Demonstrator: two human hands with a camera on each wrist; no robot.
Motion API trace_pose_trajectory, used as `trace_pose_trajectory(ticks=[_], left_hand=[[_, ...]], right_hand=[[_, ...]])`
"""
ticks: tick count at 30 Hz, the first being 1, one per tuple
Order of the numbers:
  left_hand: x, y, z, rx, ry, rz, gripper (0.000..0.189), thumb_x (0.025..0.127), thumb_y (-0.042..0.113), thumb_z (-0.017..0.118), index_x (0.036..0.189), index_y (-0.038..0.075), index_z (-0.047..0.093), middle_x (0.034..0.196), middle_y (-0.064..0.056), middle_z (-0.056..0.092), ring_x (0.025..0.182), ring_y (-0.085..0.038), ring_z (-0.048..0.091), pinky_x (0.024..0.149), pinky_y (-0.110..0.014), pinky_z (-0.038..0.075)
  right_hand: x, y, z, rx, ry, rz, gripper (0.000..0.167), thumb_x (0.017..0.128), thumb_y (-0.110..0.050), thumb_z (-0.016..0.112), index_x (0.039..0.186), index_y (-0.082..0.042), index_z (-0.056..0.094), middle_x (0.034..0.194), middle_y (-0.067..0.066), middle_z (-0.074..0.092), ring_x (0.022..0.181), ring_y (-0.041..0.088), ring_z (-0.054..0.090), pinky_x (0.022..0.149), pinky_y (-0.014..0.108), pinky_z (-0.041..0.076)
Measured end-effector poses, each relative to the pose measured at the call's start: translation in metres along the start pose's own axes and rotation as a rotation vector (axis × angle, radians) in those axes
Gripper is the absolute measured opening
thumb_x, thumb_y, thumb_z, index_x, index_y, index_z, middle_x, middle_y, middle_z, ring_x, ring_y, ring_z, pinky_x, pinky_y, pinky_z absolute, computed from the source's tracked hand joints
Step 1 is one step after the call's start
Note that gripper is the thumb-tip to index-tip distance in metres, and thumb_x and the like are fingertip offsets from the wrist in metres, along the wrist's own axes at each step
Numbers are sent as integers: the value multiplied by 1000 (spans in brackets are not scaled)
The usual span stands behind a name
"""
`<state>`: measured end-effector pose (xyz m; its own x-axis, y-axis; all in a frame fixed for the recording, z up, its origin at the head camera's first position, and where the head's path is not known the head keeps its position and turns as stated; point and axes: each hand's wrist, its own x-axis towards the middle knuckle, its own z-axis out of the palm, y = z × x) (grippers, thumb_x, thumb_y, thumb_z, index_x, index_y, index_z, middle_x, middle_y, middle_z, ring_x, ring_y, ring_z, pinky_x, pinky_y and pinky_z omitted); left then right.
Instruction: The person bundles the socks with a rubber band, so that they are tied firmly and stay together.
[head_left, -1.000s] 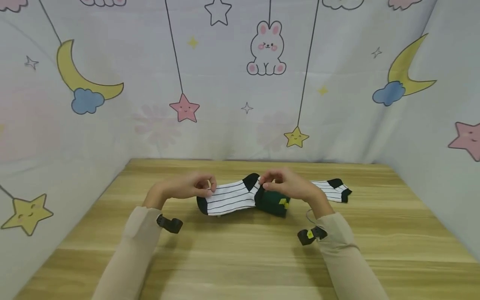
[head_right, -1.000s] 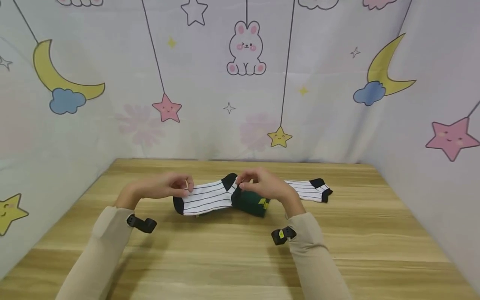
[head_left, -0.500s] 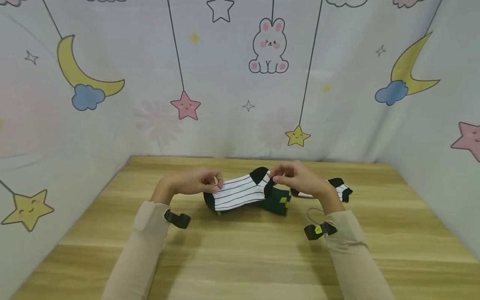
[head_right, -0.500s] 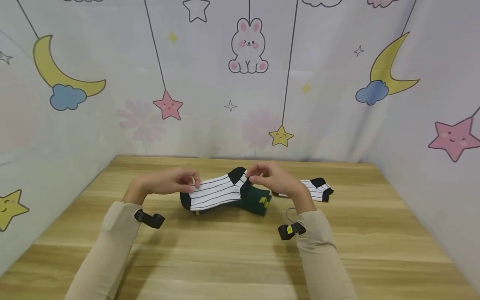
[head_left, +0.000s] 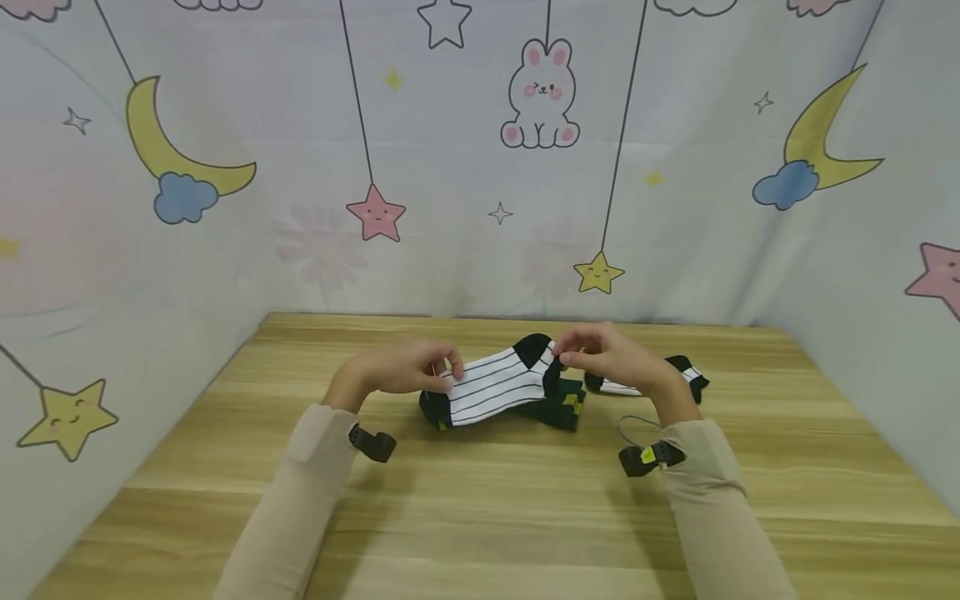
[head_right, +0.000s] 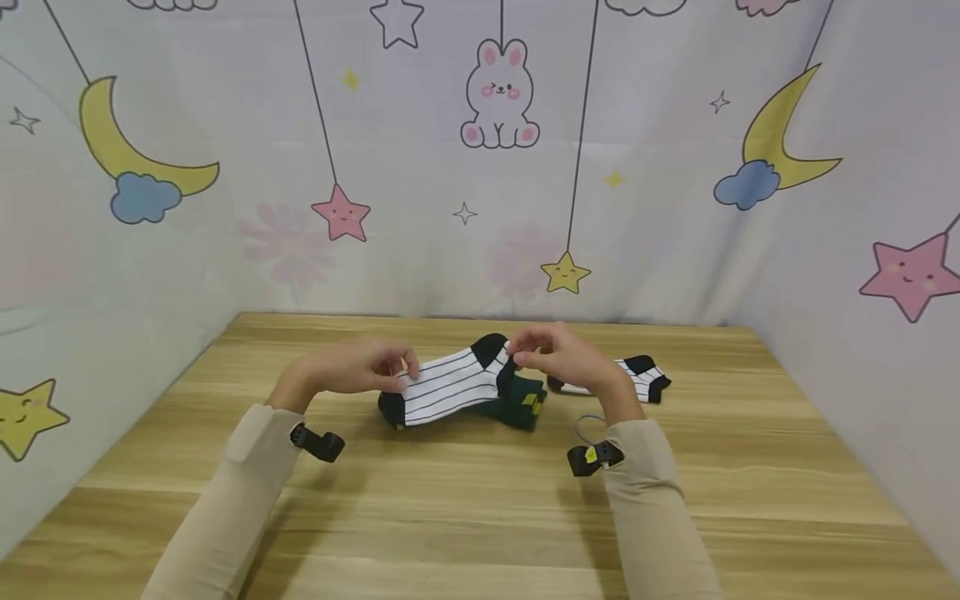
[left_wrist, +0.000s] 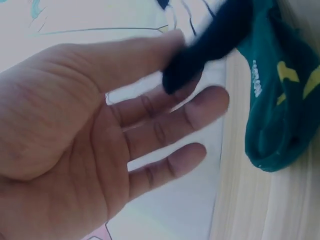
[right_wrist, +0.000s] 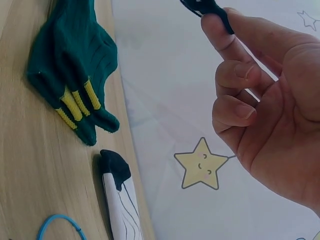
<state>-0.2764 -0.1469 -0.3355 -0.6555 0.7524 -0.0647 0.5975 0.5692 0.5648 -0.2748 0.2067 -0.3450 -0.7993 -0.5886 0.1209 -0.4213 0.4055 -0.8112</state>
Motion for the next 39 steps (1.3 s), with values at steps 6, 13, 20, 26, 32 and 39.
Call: trace_pose_trajectory(ticks=[6,13,20,26,32,39], left_hand=[[8,-1,6,24,32,-14,14,100,12,63,114,10,64,101,-2,64,91,-15,60,81,-34,50],[14,2,9,50,61,-46,20,100,5,60,119,8,67,115,-5,67,102,-17,61,88,-36,51],[20,4,16,100,85,-85,22,99,4,61,119,9,69,120,-5,67,108,-18,61,89,-35,51],[23,3,21,138,124,-88,21,97,3,63,117,9,70,117,-6,68,100,-17,60,86,-35,51],[29,3,27,191,143,-70,21,97,2,63,115,8,71,115,-7,69,96,-18,61,86,-37,51],[34,-1,35,254,183,-67,17,95,1,65,108,8,74,111,-7,71,102,-22,64,90,-39,52]], right_hand=[[-2,3,-2,-11,-22,19,20,102,-13,60,116,0,66,106,11,68,105,43,61,92,57,46],[-2,8,-4,-35,-16,38,19,101,-11,60,115,1,66,106,12,69,104,39,64,91,50,49],[-2,16,-3,-34,-26,33,18,101,-8,60,114,3,66,108,13,69,101,34,65,91,54,49],[-3,20,-2,-42,-13,61,19,101,-9,59,114,3,65,104,13,69,100,30,64,90,52,49],[-4,25,-2,-85,-26,118,18,100,-9,60,112,3,66,99,12,70,96,31,64,84,43,50],[-3,33,1,-100,-57,128,14,98,-6,62,107,4,67,95,9,70,92,29,66,80,41,52]])
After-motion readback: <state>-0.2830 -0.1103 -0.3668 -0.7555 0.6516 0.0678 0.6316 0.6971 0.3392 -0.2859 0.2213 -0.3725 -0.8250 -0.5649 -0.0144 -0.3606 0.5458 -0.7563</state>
